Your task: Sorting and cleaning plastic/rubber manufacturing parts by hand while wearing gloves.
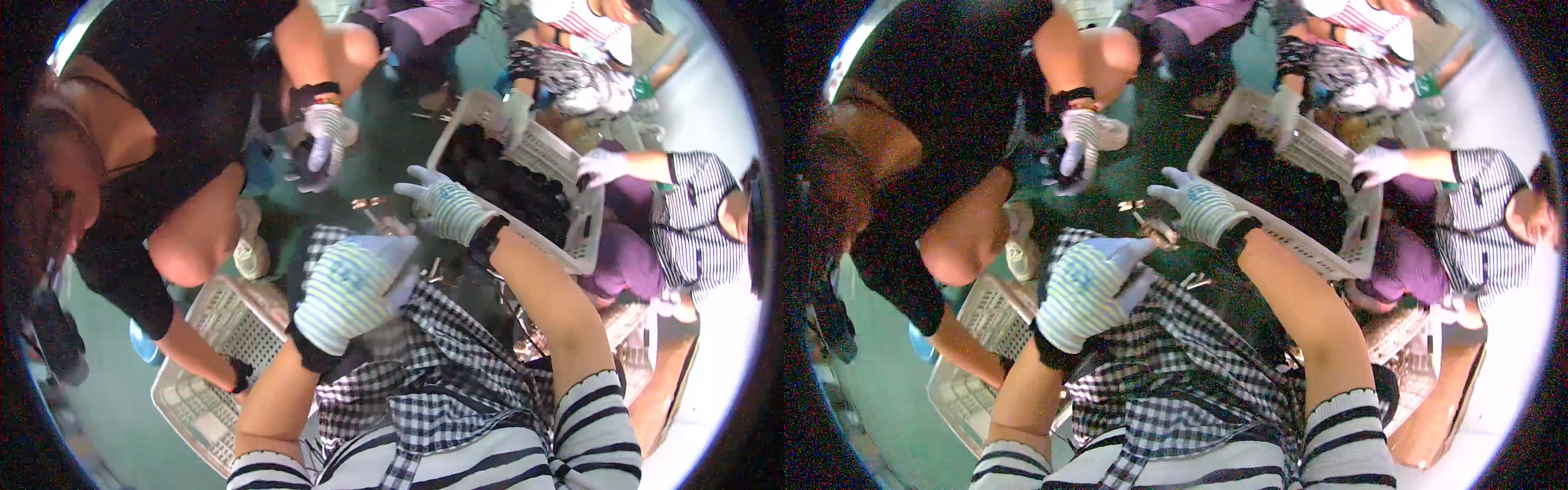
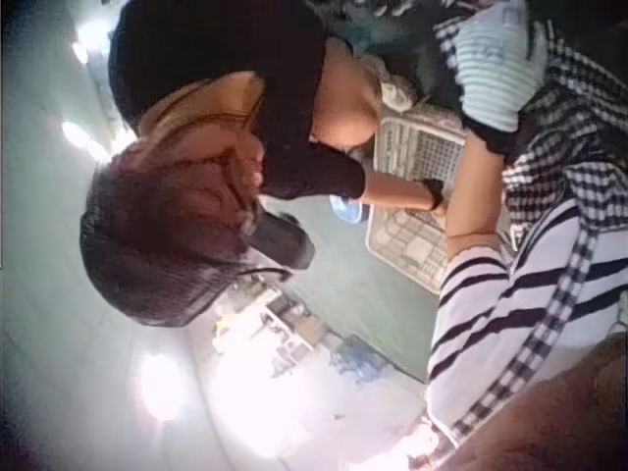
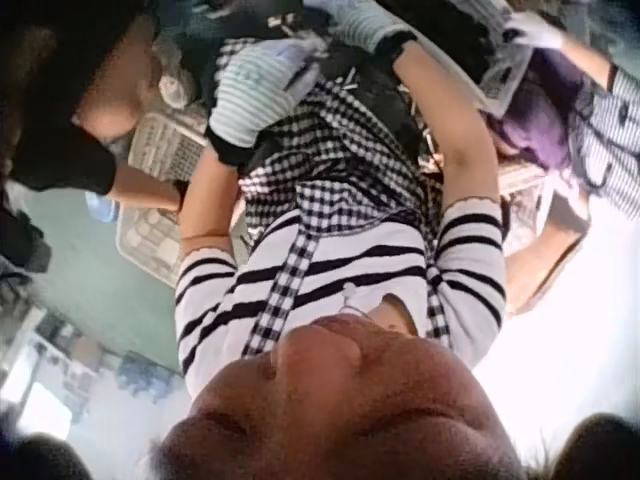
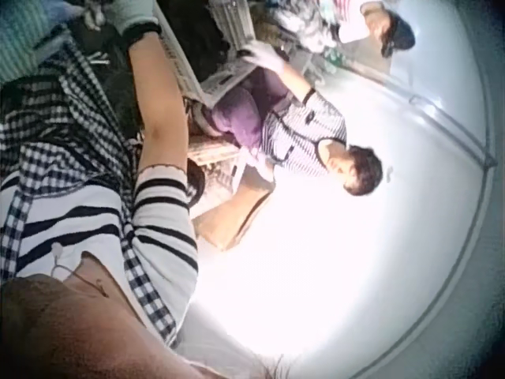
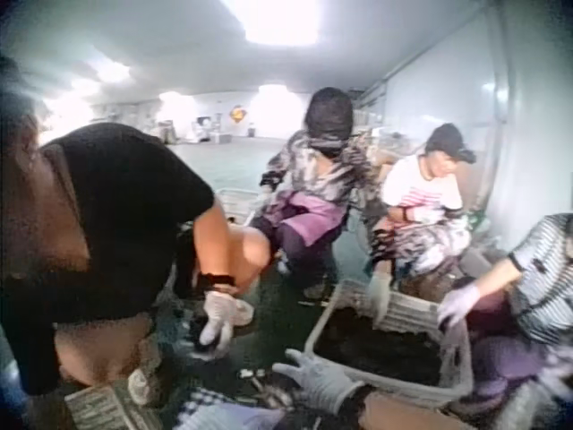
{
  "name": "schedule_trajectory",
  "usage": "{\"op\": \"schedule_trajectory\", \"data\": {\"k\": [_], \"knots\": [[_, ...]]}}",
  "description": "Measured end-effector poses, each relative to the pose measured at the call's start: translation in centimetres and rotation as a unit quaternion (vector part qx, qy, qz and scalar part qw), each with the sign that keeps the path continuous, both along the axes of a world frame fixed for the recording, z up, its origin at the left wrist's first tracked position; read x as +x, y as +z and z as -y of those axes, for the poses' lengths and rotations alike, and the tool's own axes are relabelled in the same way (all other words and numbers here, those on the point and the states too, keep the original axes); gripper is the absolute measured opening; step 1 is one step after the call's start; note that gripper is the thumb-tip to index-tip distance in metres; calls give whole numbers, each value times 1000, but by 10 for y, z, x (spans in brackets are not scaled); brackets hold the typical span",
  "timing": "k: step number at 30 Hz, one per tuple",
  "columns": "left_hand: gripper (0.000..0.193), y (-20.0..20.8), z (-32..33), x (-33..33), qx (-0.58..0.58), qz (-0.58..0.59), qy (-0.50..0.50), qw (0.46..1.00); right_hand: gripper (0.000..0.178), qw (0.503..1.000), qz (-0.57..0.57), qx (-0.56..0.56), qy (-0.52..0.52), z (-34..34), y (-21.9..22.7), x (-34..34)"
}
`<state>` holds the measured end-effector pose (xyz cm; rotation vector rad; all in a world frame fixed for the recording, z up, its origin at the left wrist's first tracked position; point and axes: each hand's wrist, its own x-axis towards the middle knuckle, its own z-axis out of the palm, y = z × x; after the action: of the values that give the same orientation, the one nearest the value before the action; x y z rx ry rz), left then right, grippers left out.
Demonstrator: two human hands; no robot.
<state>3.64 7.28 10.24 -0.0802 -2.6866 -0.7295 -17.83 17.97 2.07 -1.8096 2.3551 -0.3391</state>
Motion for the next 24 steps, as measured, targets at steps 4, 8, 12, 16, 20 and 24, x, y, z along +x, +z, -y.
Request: {"op": "schedule_trajectory", "data": {"k": [4,8,12,16,20,24], "knots": [[30,2,-2,-3,19,-31,-11,999,58,992,101,-74,-29,-51,-2,-17],[27,-3,-7,-2,7,-44,4,999,48,999,-9,22,-47,-144,14,-21],[26,-4,-13,-4,-19,-48,24,998,46,983,60,62,-161,-275,31,-24],[28,-7,-21,-10,-65,-8,21,998,50,859,225,-29,-459,-425,35,-12],[33,-17,-13,3,-91,42,41,994,60,805,163,-102,-562,-543,28,15],[27,-75,52,10,-67,80,71,992,64,689,241,-71,-680,-627,-28,60]]}}
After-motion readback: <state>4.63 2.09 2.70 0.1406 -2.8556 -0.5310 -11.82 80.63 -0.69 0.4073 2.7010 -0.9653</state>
